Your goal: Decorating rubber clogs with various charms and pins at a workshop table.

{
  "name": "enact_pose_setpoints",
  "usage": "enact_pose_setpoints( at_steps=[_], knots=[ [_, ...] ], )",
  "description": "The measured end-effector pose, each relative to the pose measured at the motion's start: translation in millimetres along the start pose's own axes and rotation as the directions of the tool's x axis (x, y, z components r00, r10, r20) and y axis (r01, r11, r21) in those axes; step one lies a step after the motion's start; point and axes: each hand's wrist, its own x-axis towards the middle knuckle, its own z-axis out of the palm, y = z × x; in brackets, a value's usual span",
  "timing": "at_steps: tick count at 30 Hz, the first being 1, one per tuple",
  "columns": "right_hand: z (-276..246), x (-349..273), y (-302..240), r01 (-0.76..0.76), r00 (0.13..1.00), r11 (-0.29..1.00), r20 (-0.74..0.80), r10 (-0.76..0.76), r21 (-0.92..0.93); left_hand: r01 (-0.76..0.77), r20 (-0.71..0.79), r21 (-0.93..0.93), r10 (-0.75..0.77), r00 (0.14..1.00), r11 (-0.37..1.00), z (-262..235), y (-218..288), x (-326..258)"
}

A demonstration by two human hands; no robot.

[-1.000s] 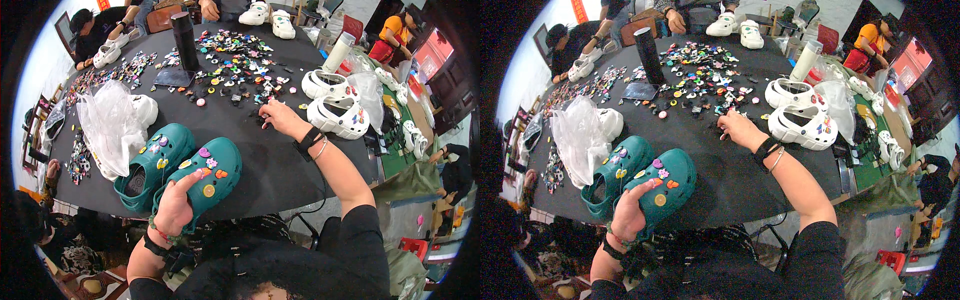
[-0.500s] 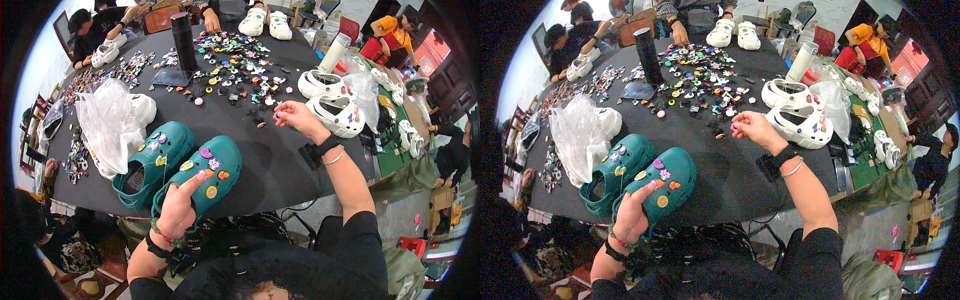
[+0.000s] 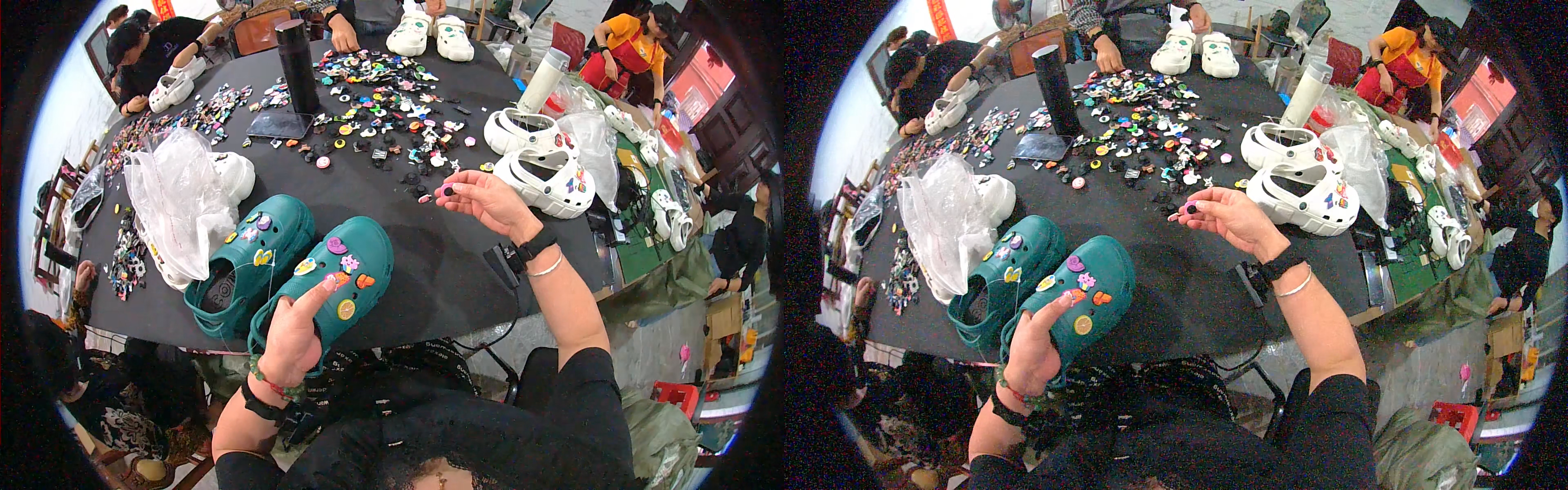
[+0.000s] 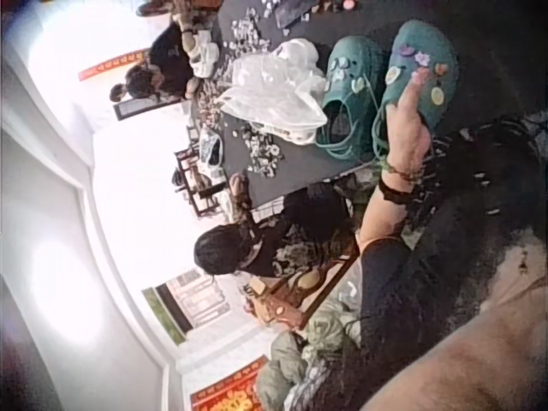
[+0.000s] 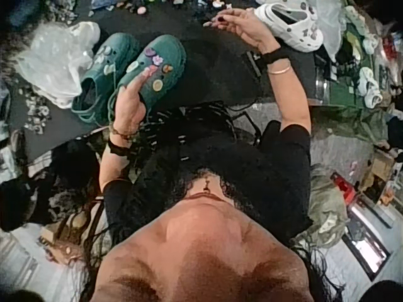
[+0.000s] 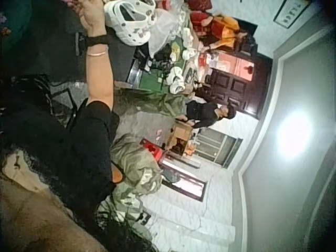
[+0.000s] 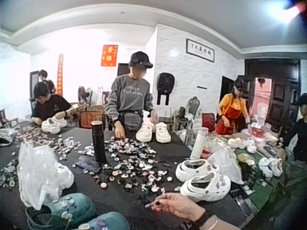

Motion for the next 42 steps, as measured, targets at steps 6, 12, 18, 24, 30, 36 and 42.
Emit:
enact_pose_setpoints(
  at_steps=[6,12,18,24,30,36,42],
  knots=[
    [11,-8,1,0.082,0.997,0.996,0.000,-0.082,-0.037,0.003,-0.039,0.019,-0.002,0.999,1.000,-1,-5,-3],
    [29,-20,10,0.249,0.966,0.937,-0.008,-0.259,-0.246,-0.041,-0.023,0.019,0.042,0.999,0.999,1,-7,-5],
    [36,-27,16,0.277,0.957,0.930,-0.020,-0.290,-0.240,-0.025,-0.048,0.014,0.026,0.999,1.000,2,-9,-7],
    [35,-31,18,0.258,0.956,0.922,-0.063,-0.287,-0.291,-0.071,-0.040,0.064,0.073,0.997,0.995,5,-11,-9],
    [48,-34,17,0.275,0.945,0.921,-0.098,-0.312,-0.275,-0.060,-0.014,0.056,0.061,0.998,0.997,3,-10,-10],
    [68,-42,12,0.248,0.955,0.859,-0.035,-0.295,-0.448,-0.096,0.007,0.036,0.096,0.995,0.995,6,-10,-11],
    [95,-51,9,0.288,0.951,0.867,0.016,-0.309,-0.407,-0.040,0.010,0.015,0.040,0.999,0.999,2,-13,-9]
  ],
)
